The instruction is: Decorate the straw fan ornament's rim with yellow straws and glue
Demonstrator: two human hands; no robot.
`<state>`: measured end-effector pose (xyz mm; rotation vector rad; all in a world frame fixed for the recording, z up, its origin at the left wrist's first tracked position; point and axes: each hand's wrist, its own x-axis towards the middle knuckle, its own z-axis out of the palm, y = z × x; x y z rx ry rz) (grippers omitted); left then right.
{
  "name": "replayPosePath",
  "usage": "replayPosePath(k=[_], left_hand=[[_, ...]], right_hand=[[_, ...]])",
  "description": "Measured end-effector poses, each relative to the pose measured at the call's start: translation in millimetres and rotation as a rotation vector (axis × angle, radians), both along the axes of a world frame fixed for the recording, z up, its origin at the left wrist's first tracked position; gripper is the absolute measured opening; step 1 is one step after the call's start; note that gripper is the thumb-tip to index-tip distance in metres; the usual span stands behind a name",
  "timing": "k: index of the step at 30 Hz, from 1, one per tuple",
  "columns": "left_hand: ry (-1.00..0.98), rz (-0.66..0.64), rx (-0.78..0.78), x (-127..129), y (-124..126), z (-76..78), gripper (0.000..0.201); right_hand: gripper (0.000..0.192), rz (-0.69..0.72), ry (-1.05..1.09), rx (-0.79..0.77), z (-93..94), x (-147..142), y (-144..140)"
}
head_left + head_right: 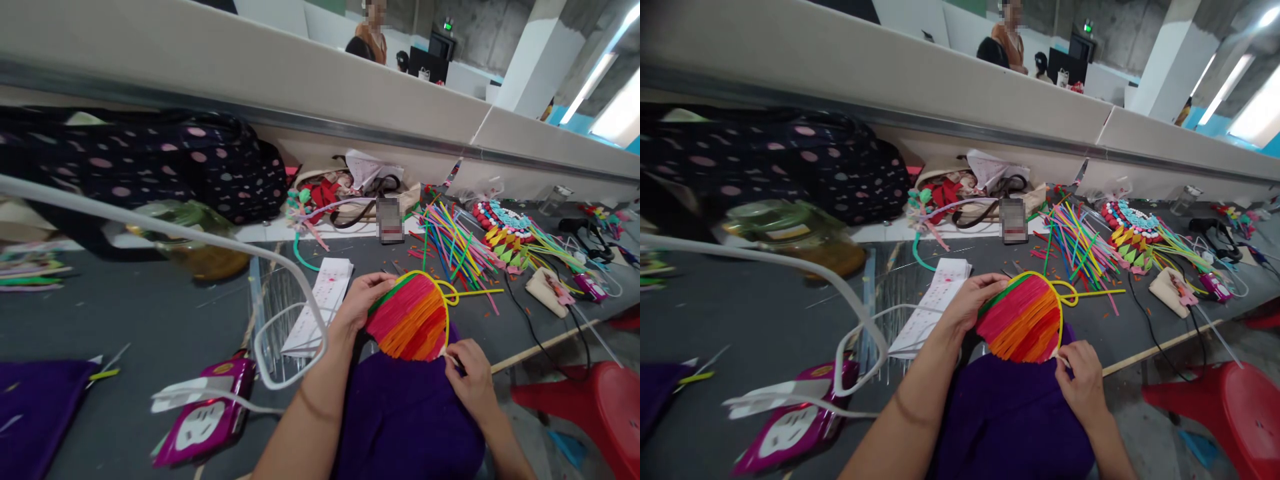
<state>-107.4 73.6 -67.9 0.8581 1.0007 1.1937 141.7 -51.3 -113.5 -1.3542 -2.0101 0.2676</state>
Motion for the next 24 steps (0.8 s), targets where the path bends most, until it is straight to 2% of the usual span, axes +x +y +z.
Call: replayPosePath(k=[24], left_hand=[[0.001, 0.009, -0.009, 0.1, -0.1, 0.2, 0.026]], right_hand=[[0.012, 0.004, 0.026, -0.003, -1.7, -1.0, 0.6]])
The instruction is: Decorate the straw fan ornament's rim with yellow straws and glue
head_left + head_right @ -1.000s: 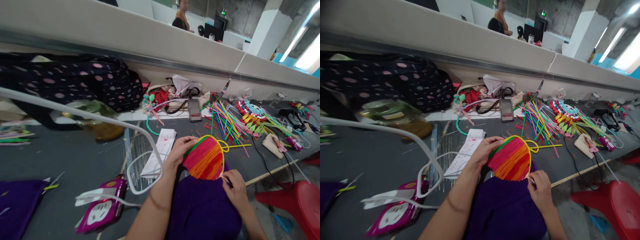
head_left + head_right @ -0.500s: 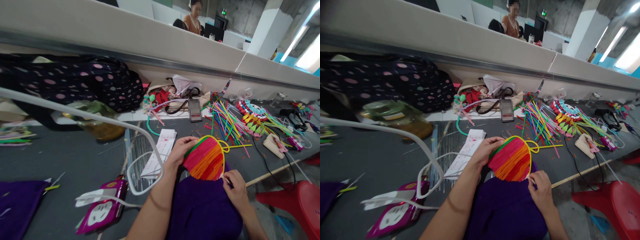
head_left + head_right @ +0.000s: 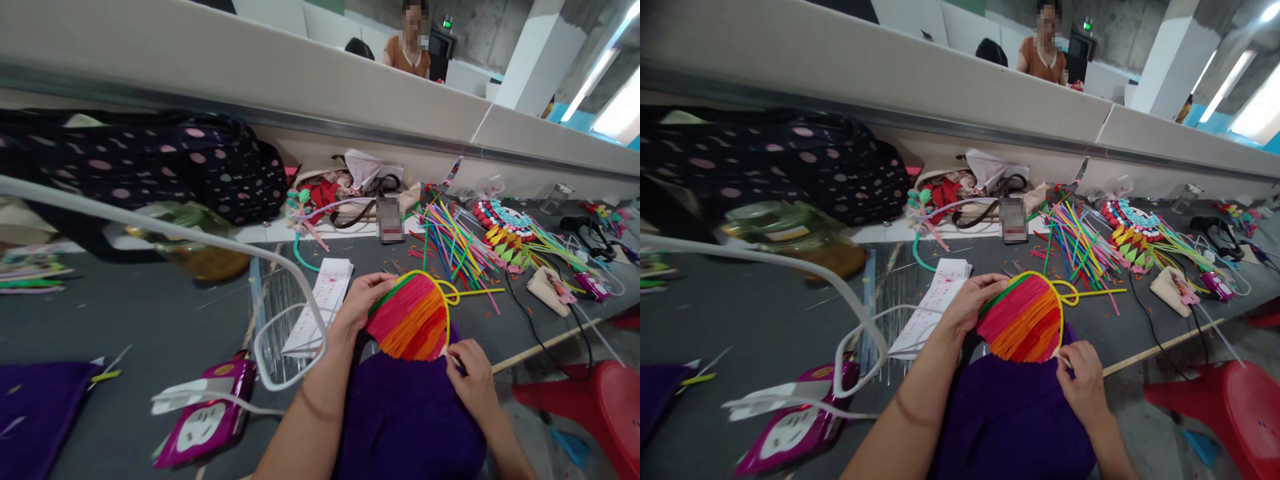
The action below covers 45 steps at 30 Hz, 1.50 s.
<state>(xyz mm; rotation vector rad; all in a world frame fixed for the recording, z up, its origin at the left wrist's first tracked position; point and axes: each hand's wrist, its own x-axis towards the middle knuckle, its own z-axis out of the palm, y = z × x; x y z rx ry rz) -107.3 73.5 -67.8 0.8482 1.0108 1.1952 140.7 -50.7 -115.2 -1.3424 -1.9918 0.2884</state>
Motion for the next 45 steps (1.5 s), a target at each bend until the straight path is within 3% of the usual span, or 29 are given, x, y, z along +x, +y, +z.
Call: replayPosePath(k=[8, 19, 29, 32, 39, 45], left_hand=[[-0.039, 0.01, -0.022, 1.4, -0.8, 3.6, 0.026], [-0.034, -0.01, -0.012, 0.1, 0.1, 1.9, 0.021], [-0.021, 0.001, 0.006, -1.4, -1.9, 2.6, 0.023], [-0.024, -0.015, 0.004, -1.9, -1.9, 2.7, 0.021], [-0.009, -0.015, 0.005, -1.7, -2.1, 5.0, 0.022], [-0.046, -0.037, 0.005, -1.0, -3.2, 6.9, 0.02]], right_hand=[[0.006, -0.047, -0.005, -0.013, 4.6, 3.3, -3.0], [0.012, -0.11, 0.101, 0.041, 19.5, 5.7, -1.2], [0.015, -0.07, 0.323, 0.154, 84.4, -11.6, 64.6], [0.016, -0.035, 0.342, 0.111, 98.3, -11.5, 85.0], [0.017, 0.031, 0.313, -0.043, 101.0, -3.7, 109.0], [0.014, 0.139, 0.281, -0.038, 101.7, -26.0, 130.5]])
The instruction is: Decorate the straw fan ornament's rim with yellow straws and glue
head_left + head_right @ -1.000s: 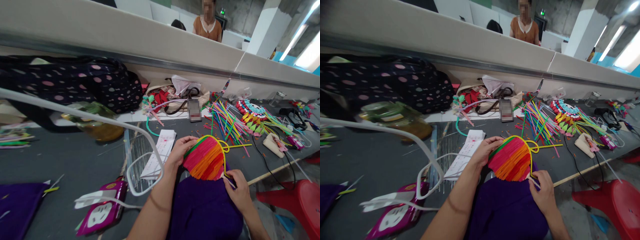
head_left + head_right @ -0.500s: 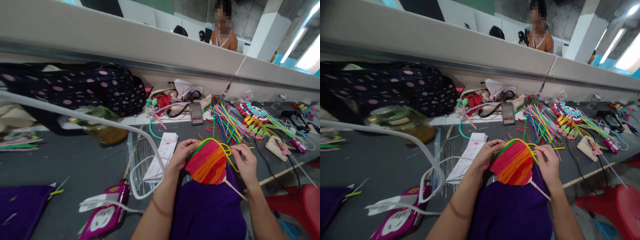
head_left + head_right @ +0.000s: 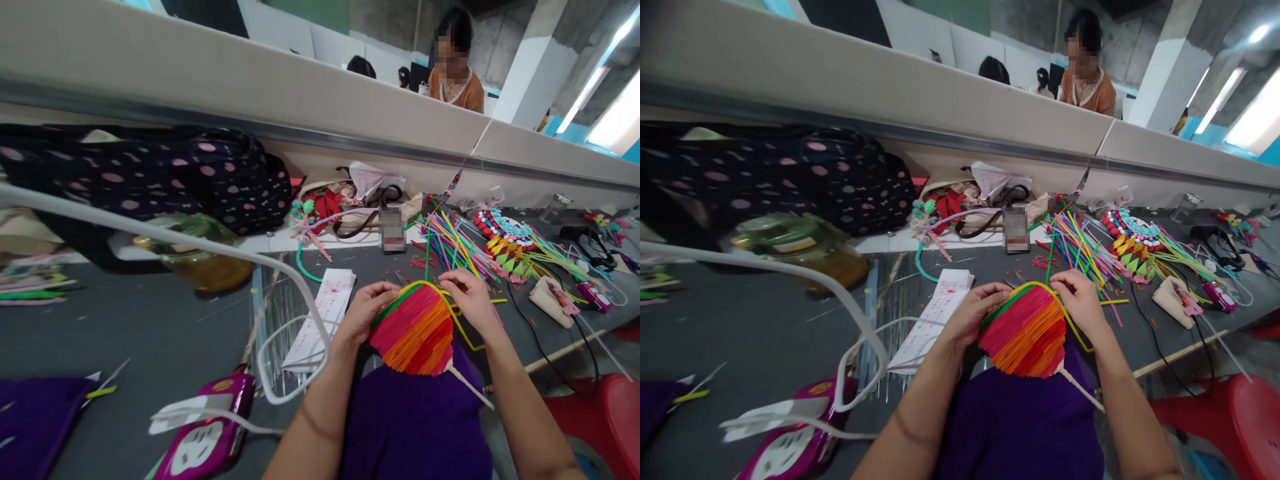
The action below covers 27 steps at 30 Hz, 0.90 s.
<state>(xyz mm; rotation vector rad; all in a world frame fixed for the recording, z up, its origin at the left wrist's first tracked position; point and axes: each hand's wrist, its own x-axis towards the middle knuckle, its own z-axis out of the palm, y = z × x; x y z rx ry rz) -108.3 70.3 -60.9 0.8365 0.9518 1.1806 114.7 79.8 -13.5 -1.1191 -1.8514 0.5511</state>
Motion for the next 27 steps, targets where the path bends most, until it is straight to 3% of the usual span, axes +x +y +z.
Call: replayPosePath(k=[5, 11, 27], left_hand=[[-0.017, -0.011, 0.001, -1.0, -0.5, -1.2, 0.021], [-0.021, -0.025, 0.029, -0.6, -2.0, 1.9, 0.021], [-0.056, -0.043, 0.046, 0.7, -3.8, 5.9, 0.011]], right_hand=[[0.012, 0.148, -0.08, -0.007, 4.0, -22.7, 21.2], [0.01, 0.259, -0.167, -0.041, 7.4, -30.8, 28.9], [0.014, 0.267, -0.261, -0.005, 6.7, -31.7, 30.6]])
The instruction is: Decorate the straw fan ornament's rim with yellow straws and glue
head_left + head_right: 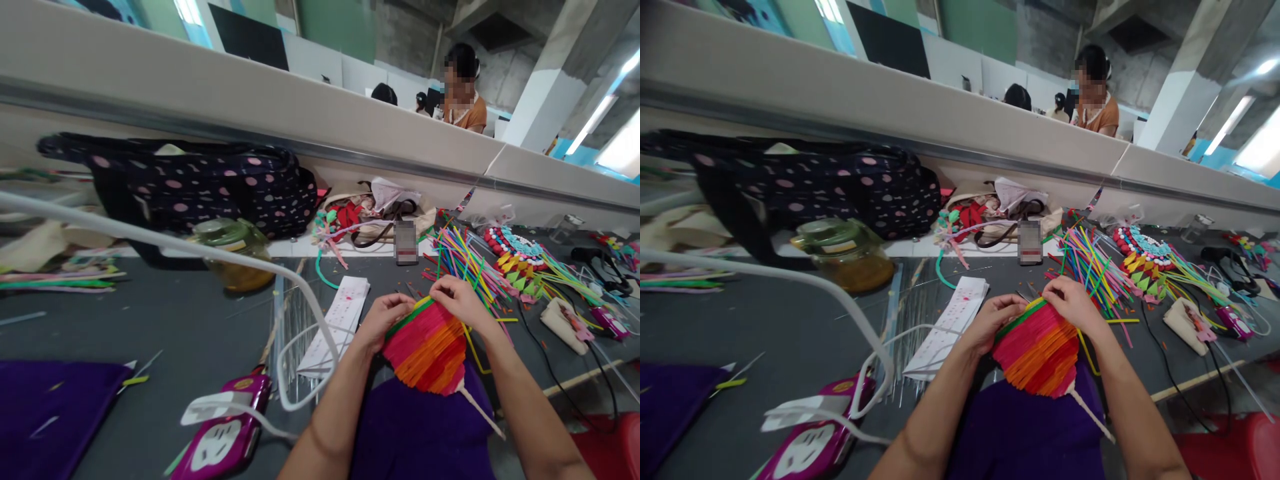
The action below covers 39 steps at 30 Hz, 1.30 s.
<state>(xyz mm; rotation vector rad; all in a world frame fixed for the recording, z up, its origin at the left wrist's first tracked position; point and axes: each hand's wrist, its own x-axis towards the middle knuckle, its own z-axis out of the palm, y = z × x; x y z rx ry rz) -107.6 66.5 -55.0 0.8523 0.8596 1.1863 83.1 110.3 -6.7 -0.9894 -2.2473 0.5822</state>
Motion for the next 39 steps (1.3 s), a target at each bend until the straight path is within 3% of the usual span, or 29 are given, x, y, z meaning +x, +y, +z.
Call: replayPosePath(k=[17, 19, 22, 26, 32, 35, 39], left_hand=[[0.027, 0.013, -0.061, -0.4, 0.3, -0.2, 0.016], [0.029, 0.012, -0.073, -1.0, 1.2, -0.9, 0.017], [0.046, 0.007, -0.083, -2.4, 2.8, -3.2, 0.02], [0.073, 0.024, -0.095, -4.2, 4.2, -4.0, 0.022], [0.118, 0.027, -0.106, -5.0, 5.7, 0.7, 0.03], [0.094, 0.01, -0.125, -5.3, 5.4, 1.4, 0.031], [0.069, -0.006, -0.118, -6.7, 5.5, -1.0, 0.034]], right_hand=[[0.011, -0.047, 0.017, -0.005, 2.3, -4.8, -6.1], [0.01, -0.08, 0.044, 0.0, 2.7, -3.5, -8.9], [0.024, -0.215, 0.118, 0.041, 1.1, 9.8, -15.6], [0.027, -0.458, 0.135, 0.115, -10.5, 61.8, -25.4], [0.025, -0.965, -0.141, 0.109, -29.7, 204.7, -44.8], [0.027, -1.217, -0.228, 0.034, -34.4, 273.5, -52.2], [0.027, -1.396, -0.337, -0.136, -42.7, 336.3, -46.8]])
